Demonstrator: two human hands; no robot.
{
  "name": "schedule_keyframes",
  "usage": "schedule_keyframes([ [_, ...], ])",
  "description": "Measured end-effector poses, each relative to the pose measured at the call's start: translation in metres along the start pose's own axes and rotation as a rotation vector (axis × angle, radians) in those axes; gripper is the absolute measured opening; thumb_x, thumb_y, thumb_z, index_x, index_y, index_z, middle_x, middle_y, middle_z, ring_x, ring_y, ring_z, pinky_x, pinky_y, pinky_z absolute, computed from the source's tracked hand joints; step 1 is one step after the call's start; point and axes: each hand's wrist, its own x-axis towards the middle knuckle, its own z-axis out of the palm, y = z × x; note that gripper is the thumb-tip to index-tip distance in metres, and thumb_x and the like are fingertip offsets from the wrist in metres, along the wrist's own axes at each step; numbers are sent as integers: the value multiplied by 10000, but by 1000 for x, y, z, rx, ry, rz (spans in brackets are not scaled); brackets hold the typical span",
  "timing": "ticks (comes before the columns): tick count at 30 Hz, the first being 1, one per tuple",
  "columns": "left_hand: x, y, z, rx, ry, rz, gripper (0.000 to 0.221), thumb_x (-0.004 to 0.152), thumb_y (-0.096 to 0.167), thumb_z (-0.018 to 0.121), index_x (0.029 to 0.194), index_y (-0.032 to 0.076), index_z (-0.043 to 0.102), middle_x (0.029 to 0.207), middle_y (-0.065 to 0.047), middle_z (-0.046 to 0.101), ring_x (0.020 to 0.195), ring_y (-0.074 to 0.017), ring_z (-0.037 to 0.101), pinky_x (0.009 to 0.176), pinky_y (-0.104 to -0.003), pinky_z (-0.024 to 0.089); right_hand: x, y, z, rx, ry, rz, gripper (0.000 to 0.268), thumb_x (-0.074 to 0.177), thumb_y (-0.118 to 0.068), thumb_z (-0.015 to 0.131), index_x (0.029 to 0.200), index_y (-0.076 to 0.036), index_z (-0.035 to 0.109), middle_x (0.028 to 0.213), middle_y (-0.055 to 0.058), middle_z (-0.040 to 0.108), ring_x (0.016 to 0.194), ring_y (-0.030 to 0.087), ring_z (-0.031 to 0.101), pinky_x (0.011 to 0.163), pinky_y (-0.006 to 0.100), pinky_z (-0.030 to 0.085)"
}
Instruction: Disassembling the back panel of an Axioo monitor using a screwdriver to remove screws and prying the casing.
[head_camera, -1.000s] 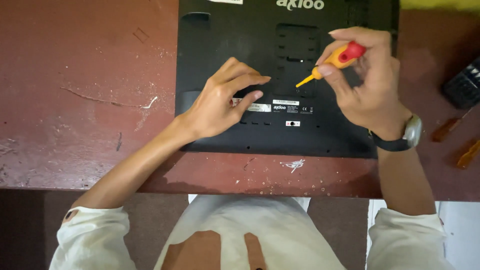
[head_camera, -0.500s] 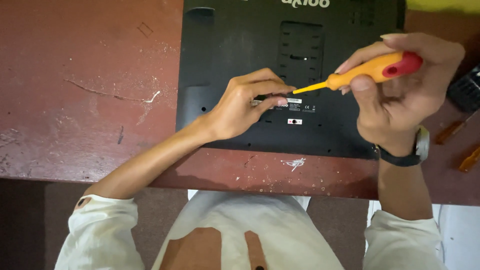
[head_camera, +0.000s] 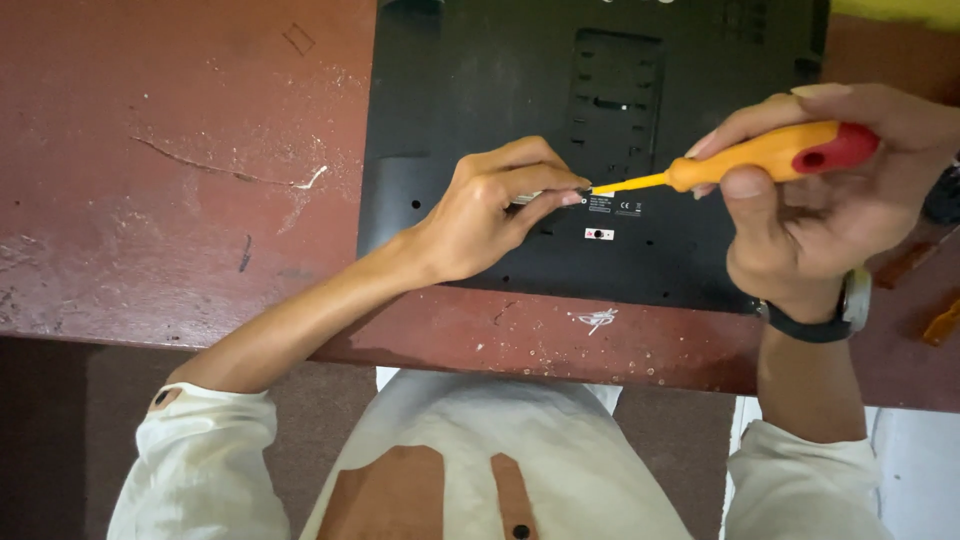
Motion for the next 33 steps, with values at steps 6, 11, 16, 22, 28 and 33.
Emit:
schedule_keyframes([
  [6, -5, -3, 1, 63, 37, 93, 140, 1030, -3, 681, 1164, -41, 695, 1012, -131, 635, 884, -257, 638, 815, -355, 527, 4, -7, 5, 77, -8, 20, 310, 1143, -67, 527, 1295, 56, 287, 968, 375, 609, 668, 400, 654, 622, 402, 511],
  [11, -9, -2, -1, 117, 49, 126, 142, 1023, -18, 699, 1162, -43, 695, 997, -126, 629, 873, -260, 623, 790, -360, 520, 2, -9, 11, 53, 37, 38, 321, 1143, -101, 529, 1280, 92, 312, 977, 359, 599, 648, 395, 651, 611, 389, 486],
  [16, -11, 0, -2, 138, 60, 138, 120, 1012, -24, 711, 1130, -47, 705, 990, -127, 642, 862, -259, 627, 793, -366, 525, 3, -10, 11, 83, 18, 27, 314, 1139, -81, 517, 1295, 73, 291, 962, 365, 588, 647, 388, 614, 615, 409, 513],
  [22, -15, 2, -3, 189, 59, 148, 117, 1012, -44, 713, 1126, -47, 688, 985, -130, 601, 839, -271, 598, 781, -378, 484, -1, -13, 20, 54, 57, -7, 339, 1107, -46, 558, 1237, 125, 296, 907, 393, 597, 603, 411, 629, 559, 403, 479],
  [28, -29, 5, -4, 276, 103, 150, 153, 1008, -74, 718, 1147, -42, 664, 979, -143, 583, 833, -277, 592, 751, -386, 467, -26, -21, 25, -112, 4, 27, 387, 1001, -206, 675, 904, 169, 659, 881, 258, 720, 660, 290, 620, 605, 344, 439],
  [33, -59, 13, -10, 354, 136, 135, 147, 1008, -88, 699, 1147, -75, 654, 1016, -154, 586, 845, -310, 580, 723, -409, 421, -56, -27, 46, 155, 4, -42, 411, 999, -123, 707, 1288, -10, 437, 1024, 258, 627, 894, 400, 786, 727, 373, 636],
])
